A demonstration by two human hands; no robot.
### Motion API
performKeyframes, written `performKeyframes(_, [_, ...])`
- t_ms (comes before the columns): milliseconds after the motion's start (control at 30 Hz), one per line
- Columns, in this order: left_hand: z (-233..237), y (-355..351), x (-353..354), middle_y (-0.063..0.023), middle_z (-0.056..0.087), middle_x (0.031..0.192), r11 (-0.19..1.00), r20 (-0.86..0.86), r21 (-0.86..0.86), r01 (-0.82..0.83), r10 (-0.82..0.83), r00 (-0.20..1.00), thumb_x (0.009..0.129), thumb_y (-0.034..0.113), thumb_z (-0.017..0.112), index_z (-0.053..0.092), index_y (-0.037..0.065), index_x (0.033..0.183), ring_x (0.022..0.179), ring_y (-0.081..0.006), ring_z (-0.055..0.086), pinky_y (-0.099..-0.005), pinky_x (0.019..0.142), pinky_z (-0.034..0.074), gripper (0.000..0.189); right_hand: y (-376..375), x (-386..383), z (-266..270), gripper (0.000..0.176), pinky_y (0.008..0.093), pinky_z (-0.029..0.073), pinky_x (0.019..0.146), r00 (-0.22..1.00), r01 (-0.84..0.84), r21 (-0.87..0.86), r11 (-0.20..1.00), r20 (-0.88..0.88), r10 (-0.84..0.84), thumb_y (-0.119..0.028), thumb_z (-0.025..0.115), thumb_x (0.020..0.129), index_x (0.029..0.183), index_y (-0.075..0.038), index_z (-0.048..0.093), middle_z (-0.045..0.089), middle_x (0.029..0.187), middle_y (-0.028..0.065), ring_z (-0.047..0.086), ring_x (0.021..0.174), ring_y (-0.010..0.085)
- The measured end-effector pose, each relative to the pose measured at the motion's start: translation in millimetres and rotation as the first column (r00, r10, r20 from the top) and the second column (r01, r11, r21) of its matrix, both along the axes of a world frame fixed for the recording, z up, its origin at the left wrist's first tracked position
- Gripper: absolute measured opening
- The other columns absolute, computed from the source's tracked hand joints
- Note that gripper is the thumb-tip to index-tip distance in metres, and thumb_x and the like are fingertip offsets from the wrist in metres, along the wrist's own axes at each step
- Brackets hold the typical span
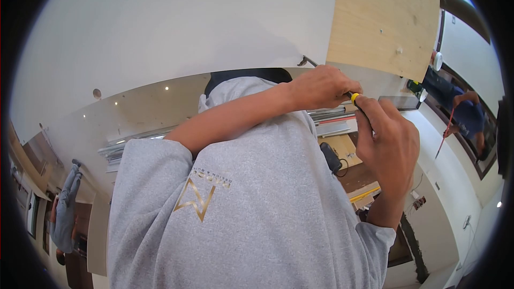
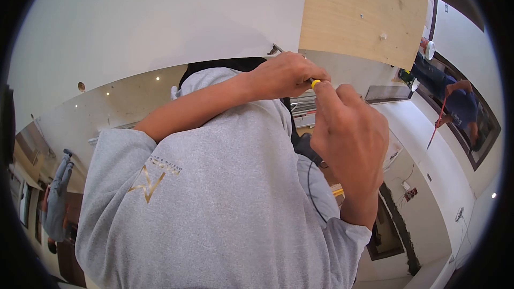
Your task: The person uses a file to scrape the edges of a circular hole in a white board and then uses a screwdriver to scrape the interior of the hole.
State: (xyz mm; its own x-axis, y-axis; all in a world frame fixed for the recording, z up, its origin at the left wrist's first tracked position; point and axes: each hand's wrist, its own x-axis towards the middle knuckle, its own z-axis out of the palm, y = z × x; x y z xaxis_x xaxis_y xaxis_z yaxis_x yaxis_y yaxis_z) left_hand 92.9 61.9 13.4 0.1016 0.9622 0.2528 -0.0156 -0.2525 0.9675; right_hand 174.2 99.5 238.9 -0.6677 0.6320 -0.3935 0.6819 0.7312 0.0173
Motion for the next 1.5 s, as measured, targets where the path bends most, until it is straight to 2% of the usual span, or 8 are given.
performKeyframes(300, [-1.5,-2.3,-5.0,-0.0101,0.075,0.084,0.998,-0.019,-0.008,-0.060,0.060,0.998,0.093,0.009,0.079,0.077,0.012,0.111,0.080,-0.0320,0.073,-0.0435,0.075,0.056,0.019,0.0,-11.6,-12.9,0.019,0.0401,0.050,0.055,0.996,-0.082,0.036,0.996,-0.036,0.083,-0.004,0.074,0.082,0.101,-0.006,0.073,0.061,0.080,0.0082,0.065,0.062,0.0281])
performKeyframes(467, [-16.7,-6.8,6.7,-0.0069,0.075,0.081,0.984,-0.023,0.090,-0.156,0.158,0.987,0.095,0.009,0.074,0.073,0.016,0.112,0.076,-0.0303,0.074,-0.0439,0.070,0.054,0.019,-5.1,-1.9,-24.5,0.017,0.0405,0.050,0.055,0.989,-0.135,0.037,0.990,-0.061,0.137,-0.003,0.072,0.078,0.094,-0.007,0.069,0.061,0.081,0.0080,0.065,0.062,0.0289])
performKeyframes(533, [-10.5,-1.3,12.3,-0.0067,0.075,0.080,0.971,0.030,0.137,-0.195,0.192,0.981,0.096,0.012,0.075,0.075,0.017,0.112,0.074,-0.0296,0.073,-0.0425,0.068,0.054,0.016,-1.2,9.2,-16.7,0.017,0.0411,0.051,0.055,0.993,-0.110,0.032,0.993,-0.040,0.111,-0.003,0.073,0.080,0.096,-0.007,0.069,0.061,0.082,0.0083,0.065,0.062,0.0298])
performKeyframes(633, [-3.8,-1.1,18.3,-0.0076,0.074,0.078,0.992,-0.080,0.076,-0.099,0.105,0.991,0.096,0.014,0.075,0.077,0.016,0.108,0.073,-0.0311,0.073,-0.0438,0.067,0.054,0.013,-1.9,25.9,-7.1,0.015,0.0419,0.051,0.056,1.000,-0.017,-0.006,1.000,-0.024,0.017,-0.003,0.074,0.085,0.099,-0.007,0.069,0.061,0.082,0.0085,0.065,0.062,0.0307])
performKeyframes(767, [0.2,2.6,20.7,-0.0088,0.074,0.077,0.995,-0.051,0.059,-0.079,0.082,0.995,0.096,0.015,0.076,0.078,0.016,0.106,0.073,-0.0332,0.073,-0.0457,0.068,0.055,0.010,0.7,26.9,-3.0,0.012,0.0426,0.051,0.056,0.997,0.033,-0.015,0.999,-0.073,-0.034,-0.006,0.076,0.091,0.101,-0.007,0.069,0.061,0.082,0.0086,0.066,0.063,0.0310])
performKeyframes(967, [2.7,4.6,18.1,-0.0083,0.076,0.082,0.993,-0.020,0.056,-0.103,0.104,0.994,0.096,0.015,0.076,0.078,0.016,0.108,0.077,-0.0327,0.073,-0.0454,0.072,0.056,0.013,3.9,20.5,-0.6,0.014,0.0422,0.051,0.057,0.997,-0.022,0.013,1.000,-0.075,0.023,-0.005,0.076,0.086,0.098,-0.008,0.069,0.061,0.081,0.0083,0.066,0.063,0.0307])
performKeyframes(1267, [-6.7,-9.5,12.9,-0.0039,0.080,0.092,0.962,-0.035,0.080,-0.262,0.266,0.963,0.088,0.009,0.082,0.077,0.011,0.113,0.081,-0.0281,0.074,-0.0406,0.074,0.056,0.025,-3.9,5.7,-16.8,0.018,0.0415,0.051,0.056,0.959,-0.264,0.057,0.963,-0.088,0.268,-0.003,0.074,0.076,0.091,-0.008,0.066,0.061,0.080,0.0070,0.068,0.068,0.0284])
performKeyframes(1500, [-1.7,-2.5,23.3,-0.0068,0.078,0.087,0.992,-0.084,0.060,-0.112,0.117,0.990,0.089,0.005,0.080,0.078,0.014,0.111,0.079,-0.0293,0.074,-0.0418,0.071,0.055,0.024,-2.6,34.6,-11.1,0.013,0.0424,0.050,0.056,0.994,-0.033,0.031,0.999,-0.104,0.036,-0.003,0.075,0.088,0.098,-0.008,0.068,0.060,0.079,0.0075,0.065,0.062,0.0305])
